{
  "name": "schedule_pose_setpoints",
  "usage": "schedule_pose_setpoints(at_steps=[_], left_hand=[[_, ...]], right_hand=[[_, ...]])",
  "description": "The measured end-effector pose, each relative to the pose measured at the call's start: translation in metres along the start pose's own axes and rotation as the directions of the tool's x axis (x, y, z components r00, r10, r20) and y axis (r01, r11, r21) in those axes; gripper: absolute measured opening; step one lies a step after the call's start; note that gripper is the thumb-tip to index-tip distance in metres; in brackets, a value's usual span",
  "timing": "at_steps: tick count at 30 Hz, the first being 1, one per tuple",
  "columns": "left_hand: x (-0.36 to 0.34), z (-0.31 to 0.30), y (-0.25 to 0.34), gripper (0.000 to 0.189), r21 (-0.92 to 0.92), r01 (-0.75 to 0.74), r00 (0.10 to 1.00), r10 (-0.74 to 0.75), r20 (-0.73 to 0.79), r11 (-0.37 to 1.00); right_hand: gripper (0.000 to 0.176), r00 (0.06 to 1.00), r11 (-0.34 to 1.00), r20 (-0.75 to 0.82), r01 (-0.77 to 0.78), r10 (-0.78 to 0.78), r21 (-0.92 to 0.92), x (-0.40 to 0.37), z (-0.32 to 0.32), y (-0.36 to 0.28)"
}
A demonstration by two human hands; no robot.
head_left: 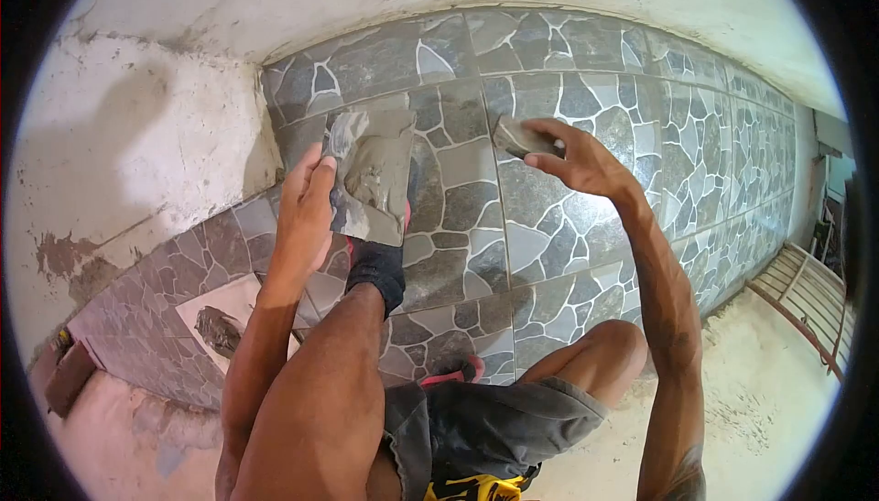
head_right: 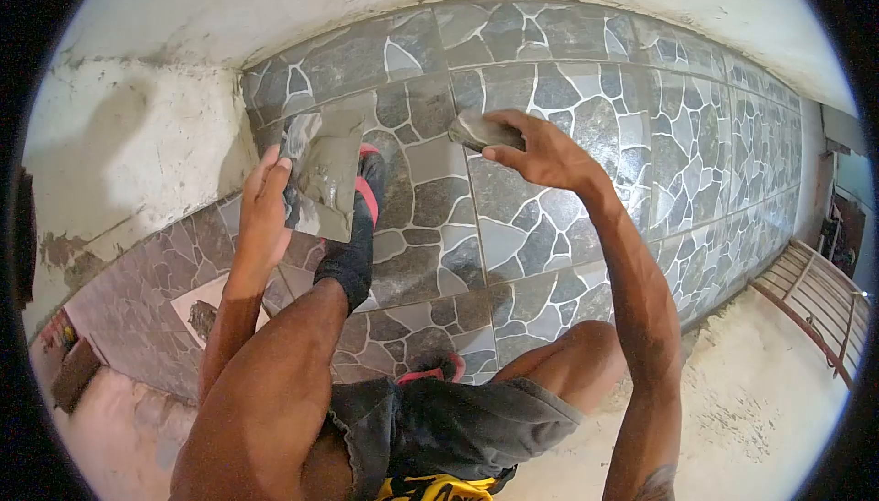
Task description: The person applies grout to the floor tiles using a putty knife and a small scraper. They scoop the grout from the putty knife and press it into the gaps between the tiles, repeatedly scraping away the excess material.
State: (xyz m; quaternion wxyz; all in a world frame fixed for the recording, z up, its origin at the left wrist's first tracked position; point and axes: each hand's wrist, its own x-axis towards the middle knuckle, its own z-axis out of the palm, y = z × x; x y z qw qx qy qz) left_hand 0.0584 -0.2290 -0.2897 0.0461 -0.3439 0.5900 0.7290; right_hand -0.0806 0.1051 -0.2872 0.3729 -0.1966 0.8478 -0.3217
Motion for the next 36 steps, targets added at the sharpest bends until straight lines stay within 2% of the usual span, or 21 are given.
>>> schedule_pose_setpoints(at_steps=[1,2,4,7,10,13,16,19,22,25,26,28,29,31,36], left_hand=[[-0.002,-0.001,0.002,0.037,0.012,0.009,1.0,-0.01,0.015,1.0],[-0.002,-0.004,0.001,0.037,-0.015,0.007,0.998,-0.006,0.067,1.0],[-0.001,-0.01,-0.001,0.038,-0.071,0.006,0.985,0.007,0.17,0.997],[-0.007,-0.008,-0.001,0.045,-0.061,0.026,0.997,-0.021,0.081,0.998],[-0.006,-0.01,-0.009,0.046,-0.087,0.039,0.999,-0.042,-0.03,0.995],[-0.006,-0.014,-0.009,0.049,-0.087,0.042,0.999,-0.044,-0.022,0.995],[-0.006,-0.017,-0.009,0.051,-0.088,0.065,0.997,-0.067,-0.027,0.994],[-0.009,-0.014,-0.005,0.052,-0.086,0.037,0.999,-0.036,0.018,0.996],[-0.01,-0.013,-0.008,0.052,-0.087,0.051,0.998,-0.054,-0.027,0.995],[-0.011,-0.008,-0.008,0.053,-0.048,0.045,0.998,-0.047,-0.029,0.998],[-0.008,-0.01,-0.013,0.053,-0.062,0.044,0.999,-0.044,0.006,0.997],[0.0,-0.016,-0.023,0.054,-0.09,0.043,0.997,-0.037,0.064,0.995],[-0.004,-0.018,-0.023,0.054,-0.085,0.057,0.998,-0.054,0.035,0.995],[-0.01,-0.008,-0.008,0.055,-0.082,0.074,0.997,-0.076,-0.012,0.994],[-0.003,-0.009,-0.016,0.055,-0.096,0.069,0.996,-0.063,0.064,0.993]], right_hand=[[0.052,0.999,0.992,-0.009,0.036,-0.038,-0.122,0.006,-0.002,-0.003],[0.052,0.988,0.95,-0.043,0.129,-0.147,-0.285,0.014,0.0,0.005],[0.055,0.928,0.761,-0.053,0.269,-0.369,-0.59,0.031,0.007,0.023],[0.057,0.908,0.648,0.01,0.306,-0.418,-0.698,0.05,0.01,0.031],[0.056,0.879,0.594,0.011,0.332,-0.478,-0.733,0.059,0.017,0.037],[0.054,0.899,0.59,0.021,0.304,-0.437,-0.748,0.065,0.026,0.043],[0.05,0.91,0.478,0.065,0.274,-0.409,-0.835,0.064,0.025,0.045],[0.051,0.959,0.329,0.118,0.202,-0.257,-0.922,0.056,0.014,0.023],[0.048,0.937,0.401,0.09,0.23,-0.338,-0.887,0.048,0.021,0.02],[0.044,0.92,0.39,0.105,0.261,-0.377,-0.883,0.041,0.041,0.034],[0.045,0.921,0.436,0.073,0.249,-0.382,-0.865,0.039,0.045,0.042],[0.049,0.952,0.369,0.107,0.212,-0.285,-0.905,0.035,0.035,0.028],[0.051,0.965,0.338,0.125,0.2,-0.229,-0.92,0.03,0.034,0.022],[0.05,0.948,0.356,0.134,0.236,-0.29,-0.904,0.025,0.04,0.021],[0.04,0.932,0.405,0.105,0.25,-0.346,-0.879,0.009,0.062,0.036]])
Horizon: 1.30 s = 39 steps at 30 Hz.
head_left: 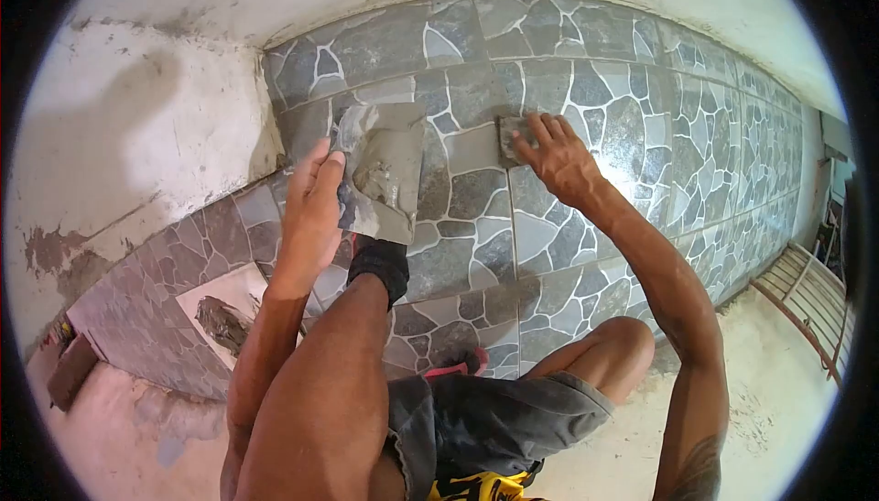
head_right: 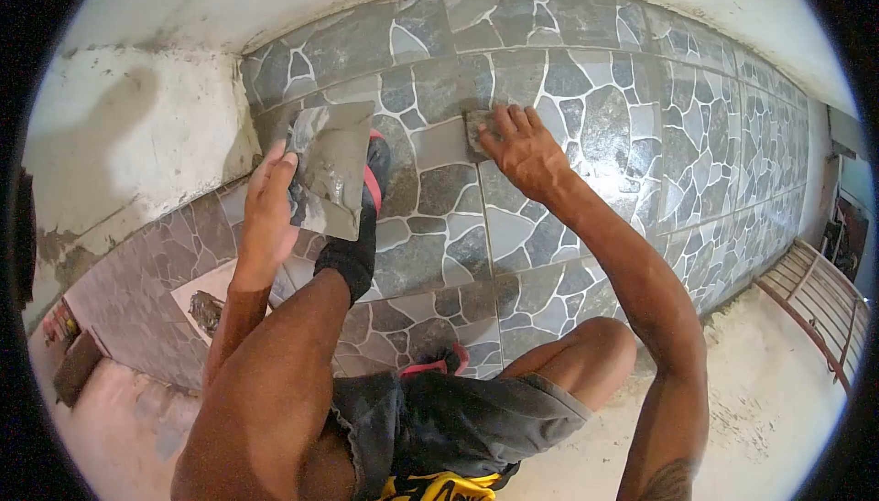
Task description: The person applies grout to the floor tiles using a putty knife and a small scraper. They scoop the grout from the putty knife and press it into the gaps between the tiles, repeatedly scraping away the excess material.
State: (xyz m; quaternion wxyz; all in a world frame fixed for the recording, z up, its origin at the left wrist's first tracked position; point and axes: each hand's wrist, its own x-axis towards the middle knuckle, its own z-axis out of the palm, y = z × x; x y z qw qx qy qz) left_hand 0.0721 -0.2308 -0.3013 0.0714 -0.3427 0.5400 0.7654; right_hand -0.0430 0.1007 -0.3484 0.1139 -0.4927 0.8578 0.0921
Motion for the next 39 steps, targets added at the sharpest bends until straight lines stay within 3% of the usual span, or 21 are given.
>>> schedule_pose_setpoints(at_steps=[3,6,9,10,19,25,28,32,35,39], left_hand=[[-0.004,0.002,-0.004,0.055,0.014,0.0,0.999,0.001,-0.042,1.0],[-0.009,0.01,0.003,0.053,0.05,-0.014,0.997,0.018,-0.077,0.999],[0.001,0.006,0.001,0.051,0.024,-0.031,0.999,0.031,-0.023,0.999],[-0.001,0.003,-0.003,0.05,0.002,-0.017,1.0,0.017,-0.001,1.0],[-0.011,0.023,0.01,0.05,0.06,0.006,0.996,-0.001,-0.087,0.998],[-0.01,0.027,0.012,0.053,0.036,0.006,0.999,-0.004,-0.043,0.999],[-0.016,0.029,0.02,0.054,0.108,-0.007,1.0,0.01,-0.027,0.994],[-0.013,0.031,0.017,0.054,0.009,0.041,0.998,-0.04,-0.049,0.999],[0.001,0.022,0.009,0.054,0.027,0.017,0.999,-0.016,-0.038,0.999],[-0.017,0.038,0.026,0.055,0.038,0.049,0.995,-0.046,-0.084,0.998]], right_hand=[[0.039,0.991,0.999,0.134,-0.006,0.013,-0.054,0.001,-0.02,-0.005],[0.039,0.999,0.999,-0.02,0.047,-0.047,-0.013,-0.006,-0.008,-0.017],[0.039,0.999,1.0,-0.029,0.02,-0.02,-0.014,-0.017,0.0,-0.013],[0.039,0.998,0.998,0.063,0.005,-0.001,-0.059,-0.019,-0.001,-0.013],[0.039,0.999,0.998,0.022,0.039,-0.04,0.039,-0.041,-0.002,-0.03],[0.038,0.997,0.991,-0.044,0.061,-0.055,0.123,-0.056,0.008,-0.042],[0.038,0.994,0.999,0.099,0.035,-0.036,0.013,-0.063,-0.005,-0.043],[0.038,0.998,0.986,0.022,0.055,-0.059,0.156,-0.074,0.018,-0.059],[0.042,0.995,0.994,0.096,0.031,-0.041,0.102,-0.079,0.012,-0.053],[0.034,0.997,0.994,0.077,0.024,-0.032,0.104,-0.084,0.003,-0.067]])
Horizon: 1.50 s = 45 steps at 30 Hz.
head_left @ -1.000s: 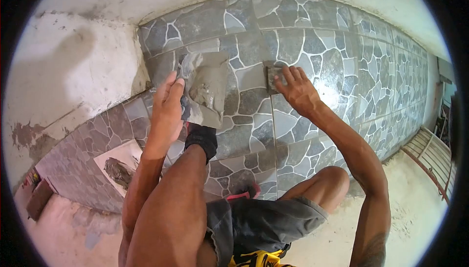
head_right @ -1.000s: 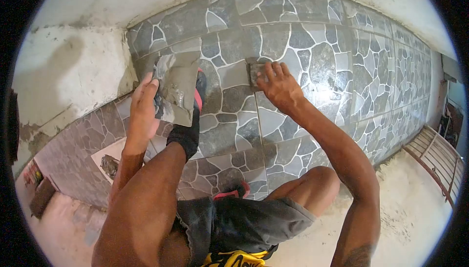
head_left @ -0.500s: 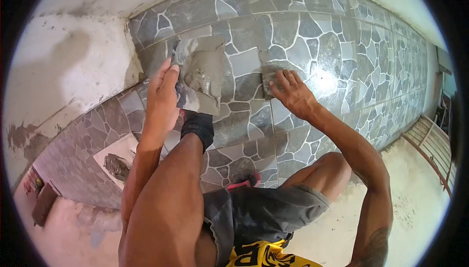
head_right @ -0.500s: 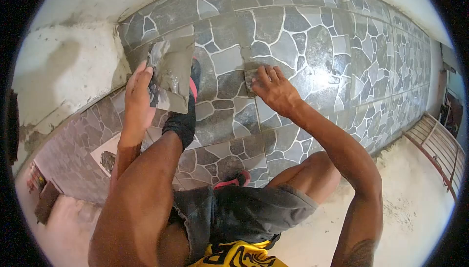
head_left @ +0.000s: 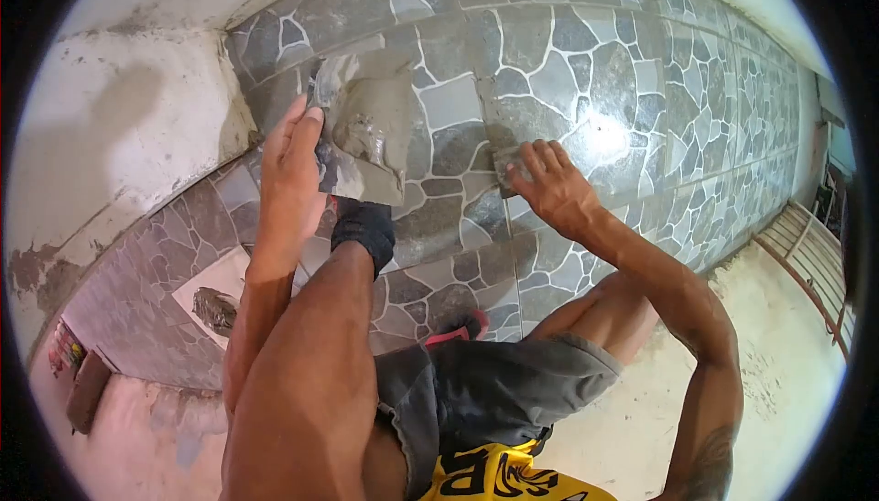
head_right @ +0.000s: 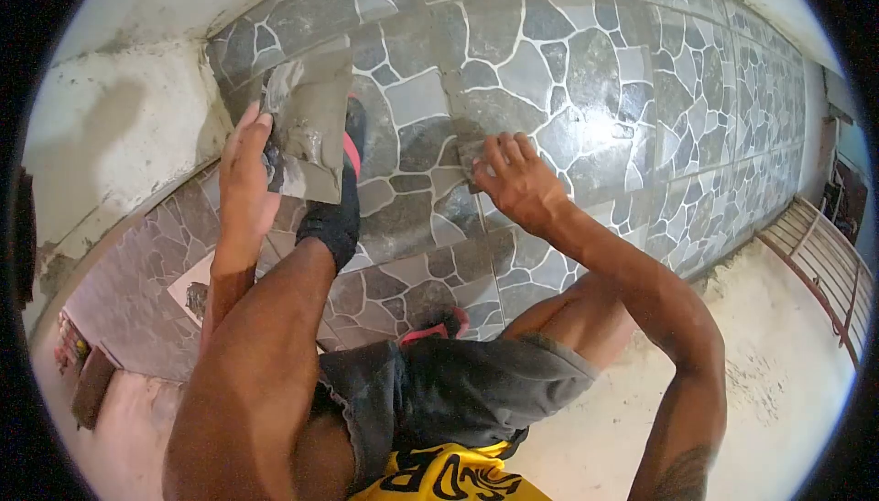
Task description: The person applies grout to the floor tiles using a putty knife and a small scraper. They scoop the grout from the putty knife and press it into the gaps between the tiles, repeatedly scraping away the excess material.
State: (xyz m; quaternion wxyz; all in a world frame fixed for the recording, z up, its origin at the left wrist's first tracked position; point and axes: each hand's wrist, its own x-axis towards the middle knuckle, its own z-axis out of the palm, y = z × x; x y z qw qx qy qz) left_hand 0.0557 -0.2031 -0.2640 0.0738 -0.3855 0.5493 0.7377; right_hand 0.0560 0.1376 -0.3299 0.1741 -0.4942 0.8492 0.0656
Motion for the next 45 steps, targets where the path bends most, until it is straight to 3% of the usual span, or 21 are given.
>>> schedule_pose_setpoints(at_steps=[3,6,9,12,15,19,22,25,29,32,35,37,38,41,43,45], left_hand=[[0.006,-0.002,-0.013,0.056,-0.014,-0.01,0.999,0.011,0.035,1.0],[0.003,-0.008,-0.016,0.055,-0.021,0.011,0.997,-0.01,0.073,1.0],[-0.002,0.004,-0.01,0.055,0.018,0.004,0.999,-0.005,0.047,1.0],[0.002,0.01,-0.015,0.056,0.032,-0.011,0.998,0.009,0.064,0.999],[0.004,0.005,-0.016,0.056,0.08,-0.01,0.997,0.003,0.082,0.997],[0.0,0.017,-0.01,0.058,0.039,0.019,0.997,-0.022,0.071,0.999],[0.007,0.017,-0.018,0.058,-0.001,0.024,0.988,-0.024,0.155,1.0],[0.006,0.014,-0.015,0.057,0.166,-0.032,0.992,0.011,0.129,0.986],[-0.001,0.025,-0.012,0.048,0.039,0.007,0.988,-0.013,0.151,0.999],[0.004,0.03,-0.015,0.039,0.025,0.009,0.974,-0.014,0.225,1.0],[0.014,0.02,-0.033,0.035,0.132,-0.051,0.964,0.014,0.264,0.99],[0.021,0.023,-0.034,0.034,0.141,-0.16,0.947,0.112,0.3,0.977],[0.023,0.021,-0.036,0.035,0.171,-0.148,0.947,0.09,0.309,0.974],[0.024,0.025,-0.036,0.038,0.237,-0.157,0.944,0.076,0.32,0.959],[0.018,0.037,-0.037,0.04,0.253,-0.204,0.945,0.123,0.303,0.946],[0.026,0.037,-0.039,0.042,0.338,-0.362,0.894,0.221,0.389,0.869]], right_hand=[[0.035,0.999,0.999,-0.007,0.043,-0.043,0.031,-0.009,0.016,0.0],[0.035,0.995,0.999,0.099,-0.011,0.015,-0.042,-0.017,0.0,-0.005],[0.034,0.999,0.998,-0.048,-0.004,0.007,0.057,-0.022,0.005,-0.016],[0.037,0.999,0.996,-0.036,0.008,-0.005,0.09,-0.023,0.023,-0.015],[0.037,0.984,0.997,0.157,-0.083,0.083,-0.008,-0.031,0.005,-0.022],[0.038,0.999,0.998,-0.022,-0.025,0.026,0.062,-0.035,0.01,-0.029],[0.043,0.999,0.999,-0.031,-0.037,0.039,0.038,-0.035,0.027,-0.029],[0.044,0.963,0.985,0.209,-0.165,0.17,-0.039,-0.036,0.008,-0.04],[0.042,0.993,0.993,0.041,-0.114,0.113,0.031,-0.032,0.006,-0.047],[0.042,0.986,0.987,0.056,-0.159,0.158,0.019,-0.032,0.023,-0.048],[0.044,0.881,0.95,0.366,-0.309,0.301,-0.036,-0.027,-0.016,-0.04],[0.048,0.929,0.933,0.173,-0.347,0.328,0.096,-0.04,-0.041,-0.02],[0.051,0.936,0.921,0.079,-0.352,0.343,0.17,-0.047,-0.054,-0.015],[0.063,0.919,0.791,-0.021,-0.328,0.395,0.516,-0.043,-0.114,-0.011],[0.068,0.919,0.789,-0.076,-0.287,0.387,0.544,-0.038,-0.137,-0.012],[0.069,0.921,0.795,-0.125,-0.242,0.368,0.556,-0.029,-0.15,-0.013]])
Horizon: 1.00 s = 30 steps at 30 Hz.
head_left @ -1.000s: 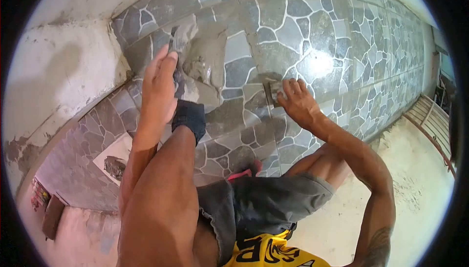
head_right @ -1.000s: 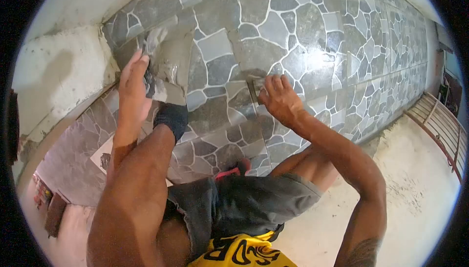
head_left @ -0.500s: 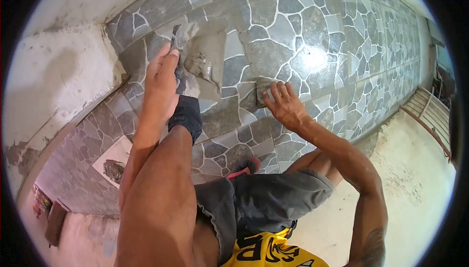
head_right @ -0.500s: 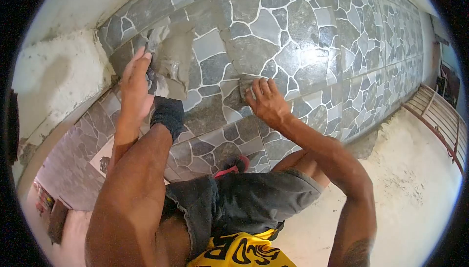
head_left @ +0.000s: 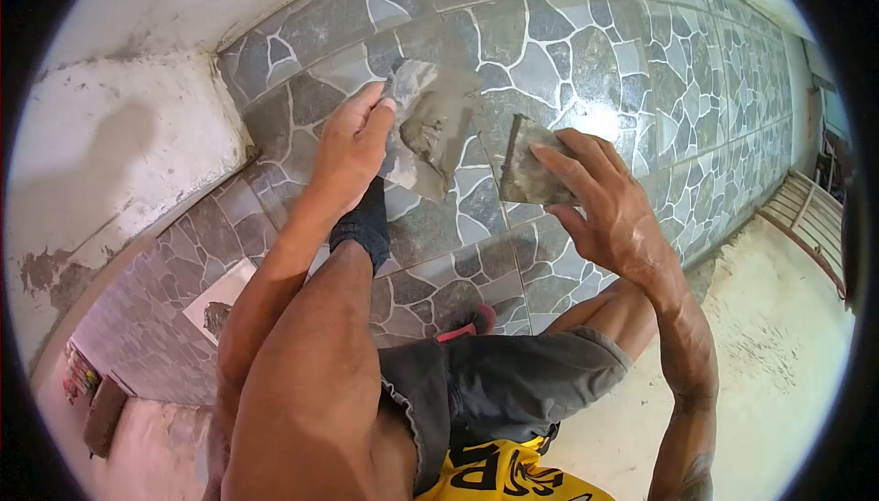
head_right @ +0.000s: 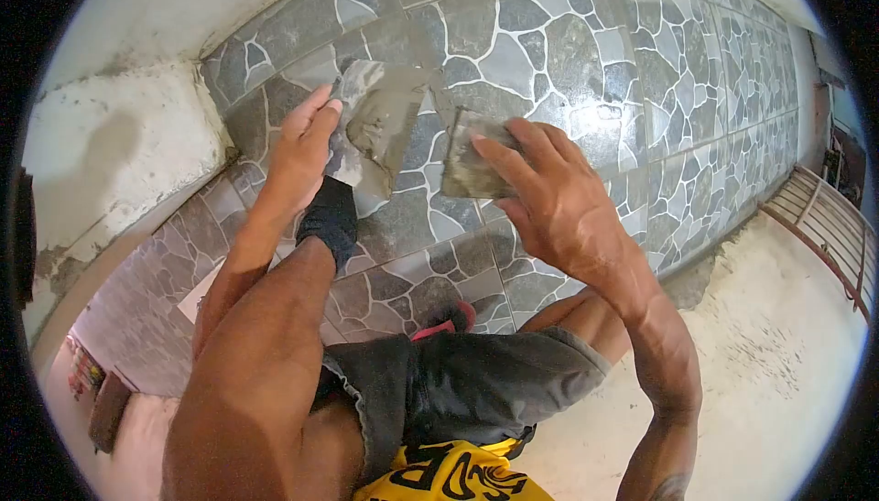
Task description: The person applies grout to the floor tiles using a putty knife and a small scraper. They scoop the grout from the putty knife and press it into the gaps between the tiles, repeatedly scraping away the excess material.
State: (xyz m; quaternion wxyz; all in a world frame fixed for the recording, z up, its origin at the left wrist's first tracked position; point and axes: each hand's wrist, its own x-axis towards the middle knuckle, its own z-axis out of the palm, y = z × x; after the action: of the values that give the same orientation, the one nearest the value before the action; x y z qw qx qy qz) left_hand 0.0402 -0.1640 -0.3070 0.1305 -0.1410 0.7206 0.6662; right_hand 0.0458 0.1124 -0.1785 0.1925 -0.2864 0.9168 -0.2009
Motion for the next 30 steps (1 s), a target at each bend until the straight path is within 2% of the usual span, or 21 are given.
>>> schedule_pose_setpoints(at_steps=[1,4,7,10,13,14,16,18,20,23,26,30], left_hand=[[0.002,0.0,-0.002,0.043,0.072,-0.063,0.998,0.061,0.029,0.995],[-0.001,0.005,0.009,0.043,0.1,0.054,0.997,-0.06,0.056,0.994],[0.0,0.011,0.009,0.038,0.089,-0.026,0.996,0.019,0.085,0.996],[-0.002,0.015,0.009,0.031,0.045,-0.047,0.994,0.042,0.101,0.998],[-0.002,0.009,0.009,0.027,0.147,-0.04,0.987,0.016,0.157,0.988],[-0.003,0.009,0.008,0.028,0.132,-0.057,0.989,0.038,0.143,0.99],[-0.003,0.012,0.002,0.03,0.101,-0.091,0.99,0.08,0.116,0.991],[0.005,0.009,-0.014,0.032,0.133,-0.124,0.991,0.131,-0.042,0.983],[0.003,0.005,0.014,0.038,0.032,0.023,0.996,-0.02,-0.084,0.999],[0.008,-0.004,0.013,0.029,-0.094,0.02,0.997,-0.026,-0.068,0.995],[0.006,-0.01,0.013,0.022,-0.202,0.082,0.995,-0.091,-0.035,0.976],[0.001,-0.012,0.007,0.02,-0.163,0.059,0.998,-0.065,-0.028,0.985]], right_hand=[[0.069,1.0,1.0,-0.01,0.023,-0.023,0.003,0.005,-0.002,-0.003],[0.069,0.997,0.998,-0.026,0.066,-0.066,0.0,0.018,-0.002,-0.009],[0.068,0.997,0.998,-0.024,0.067,-0.067,0.002,0.028,0.004,-0.012],[0.066,0.998,0.998,-0.013,0.053,-0.053,-0.019,0.03,0.013,-0.015],[0.062,0.998,0.996,0.011,0.054,-0.054,-0.072,0.029,0.02,-0.015],[0.06,0.998,0.994,0.022,0.055,-0.053,-0.094,0.028,0.02,-0.014],[0.058,0.99,0.979,0.143,0.013,0.017,-0.201,0.028,0.012,-0.014],[0.056,0.973,0.969,0.221,-0.014,0.071,-0.247,0.024,0.009,-0.007],[0.054,0.961,0.972,0.263,-0.026,0.089,-0.231,0.014,0.016,0.012],[0.051,0.971,0.966,0.231,0.117,-0.063,-0.23,-0.008,0.048,0.043],[0.044,0.965,0.907,0.218,0.22,-0.148,-0.358,-0.021,0.093,0.063],[0.038,0.95,0.844,0.249,0.288,-0.19,-0.453,-0.025,0.147,0.075]])
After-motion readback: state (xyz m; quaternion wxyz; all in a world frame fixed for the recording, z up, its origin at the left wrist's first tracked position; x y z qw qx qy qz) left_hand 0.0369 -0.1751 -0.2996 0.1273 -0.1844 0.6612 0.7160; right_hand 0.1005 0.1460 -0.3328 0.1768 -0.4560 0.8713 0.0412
